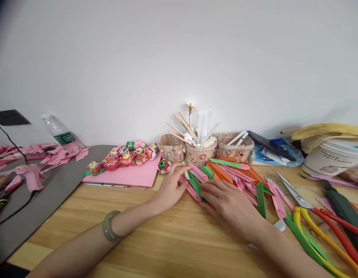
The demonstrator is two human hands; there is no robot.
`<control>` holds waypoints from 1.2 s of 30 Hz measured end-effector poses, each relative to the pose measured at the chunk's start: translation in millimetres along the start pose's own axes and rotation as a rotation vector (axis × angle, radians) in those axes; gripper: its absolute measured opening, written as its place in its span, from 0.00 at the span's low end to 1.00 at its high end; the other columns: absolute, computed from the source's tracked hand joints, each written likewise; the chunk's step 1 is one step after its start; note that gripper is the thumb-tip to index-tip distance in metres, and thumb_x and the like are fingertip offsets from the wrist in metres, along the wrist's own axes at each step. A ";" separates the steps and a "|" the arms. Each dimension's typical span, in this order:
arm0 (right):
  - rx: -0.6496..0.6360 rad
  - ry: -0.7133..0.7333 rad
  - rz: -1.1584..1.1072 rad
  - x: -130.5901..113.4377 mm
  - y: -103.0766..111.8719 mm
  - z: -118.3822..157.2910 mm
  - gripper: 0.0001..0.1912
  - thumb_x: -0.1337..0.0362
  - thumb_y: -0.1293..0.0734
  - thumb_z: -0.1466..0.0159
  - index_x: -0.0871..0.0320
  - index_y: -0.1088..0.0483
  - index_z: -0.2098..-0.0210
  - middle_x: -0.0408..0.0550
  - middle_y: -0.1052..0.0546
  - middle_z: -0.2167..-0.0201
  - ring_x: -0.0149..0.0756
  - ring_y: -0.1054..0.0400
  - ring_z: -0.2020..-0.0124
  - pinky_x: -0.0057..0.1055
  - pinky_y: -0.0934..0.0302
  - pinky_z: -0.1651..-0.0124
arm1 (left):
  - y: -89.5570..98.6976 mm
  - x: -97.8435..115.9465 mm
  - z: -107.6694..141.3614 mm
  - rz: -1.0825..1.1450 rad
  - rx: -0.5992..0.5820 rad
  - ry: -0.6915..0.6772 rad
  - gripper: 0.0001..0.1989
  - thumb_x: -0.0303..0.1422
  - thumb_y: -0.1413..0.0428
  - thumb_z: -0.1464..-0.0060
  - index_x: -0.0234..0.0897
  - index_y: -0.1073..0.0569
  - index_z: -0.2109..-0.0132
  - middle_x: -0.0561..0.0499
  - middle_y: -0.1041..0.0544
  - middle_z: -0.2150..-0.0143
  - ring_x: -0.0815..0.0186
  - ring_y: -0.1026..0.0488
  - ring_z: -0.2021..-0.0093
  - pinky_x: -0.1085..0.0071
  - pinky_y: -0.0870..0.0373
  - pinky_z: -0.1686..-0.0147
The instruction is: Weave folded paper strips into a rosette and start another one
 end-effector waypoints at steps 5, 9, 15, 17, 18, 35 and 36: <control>-0.011 0.023 0.062 4.8 4.6 -4.0 0.17 0.60 0.45 0.34 0.61 0.28 0.57 0.53 0.23 0.59 0.44 0.30 0.57 0.41 0.34 0.59 | -5.1 2.5 -4.0 -0.010 -0.081 -0.071 0.15 0.21 0.51 0.50 0.40 0.26 0.59 0.49 0.28 0.57 0.63 0.31 0.57 0.66 0.36 0.52; -0.103 0.025 0.044 0.3 -2.5 -6.2 0.20 0.57 0.40 0.37 0.61 0.33 0.50 0.54 0.26 0.53 0.45 0.32 0.53 0.41 0.35 0.56 | -6.5 7.4 -1.9 0.024 -0.084 -0.074 0.14 0.21 0.51 0.50 0.38 0.27 0.59 0.48 0.28 0.57 0.63 0.31 0.57 0.66 0.36 0.52; -0.147 -0.017 -0.013 -8.7 -11.6 -16.4 0.13 0.65 0.42 0.36 0.59 0.29 0.58 0.53 0.24 0.59 0.42 0.31 0.57 0.39 0.34 0.58 | -9.4 2.8 0.3 0.086 -0.018 -0.009 0.13 0.18 0.52 0.54 0.37 0.30 0.62 0.48 0.28 0.62 0.62 0.31 0.59 0.64 0.35 0.55; -0.148 -0.041 -0.018 -7.1 -12.2 -18.1 0.13 0.67 0.43 0.36 0.59 0.28 0.59 0.53 0.24 0.61 0.42 0.30 0.59 0.38 0.33 0.60 | -11.0 -3.9 -0.7 0.118 0.017 0.028 0.11 0.19 0.52 0.54 0.36 0.31 0.64 0.49 0.29 0.64 0.64 0.31 0.62 0.65 0.35 0.58; -0.150 -0.055 -0.025 -5.7 -12.1 -18.5 0.13 0.67 0.44 0.36 0.59 0.28 0.60 0.52 0.24 0.61 0.42 0.30 0.60 0.38 0.33 0.61 | -11.7 -7.3 -1.3 0.136 0.034 0.046 0.11 0.18 0.52 0.54 0.36 0.32 0.64 0.49 0.29 0.65 0.65 0.32 0.63 0.67 0.34 0.59; -0.084 -0.385 -0.270 31.7 1.5 -9.1 0.11 0.66 0.42 0.37 0.55 0.29 0.60 0.47 0.23 0.61 0.36 0.29 0.61 0.30 0.33 0.61 | -11.5 -22.0 -4.1 0.470 -0.011 0.237 0.12 0.15 0.52 0.58 0.35 0.30 0.71 0.52 0.26 0.70 0.67 0.29 0.65 0.70 0.33 0.60; -0.054 -0.433 -0.263 40.1 5.4 -5.9 0.11 0.64 0.42 0.36 0.55 0.30 0.59 0.47 0.23 0.62 0.37 0.28 0.63 0.31 0.33 0.63 | -10.7 -22.9 -4.0 0.492 -0.003 0.258 0.12 0.15 0.52 0.58 0.35 0.31 0.71 0.52 0.26 0.70 0.67 0.29 0.65 0.70 0.33 0.59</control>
Point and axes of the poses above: each hand's wrist, its own z-axis away from the middle knuckle, its own y-axis out of the back of the hand, x = y × z, the point moved 7 cm from there along -z, towards the middle knuckle
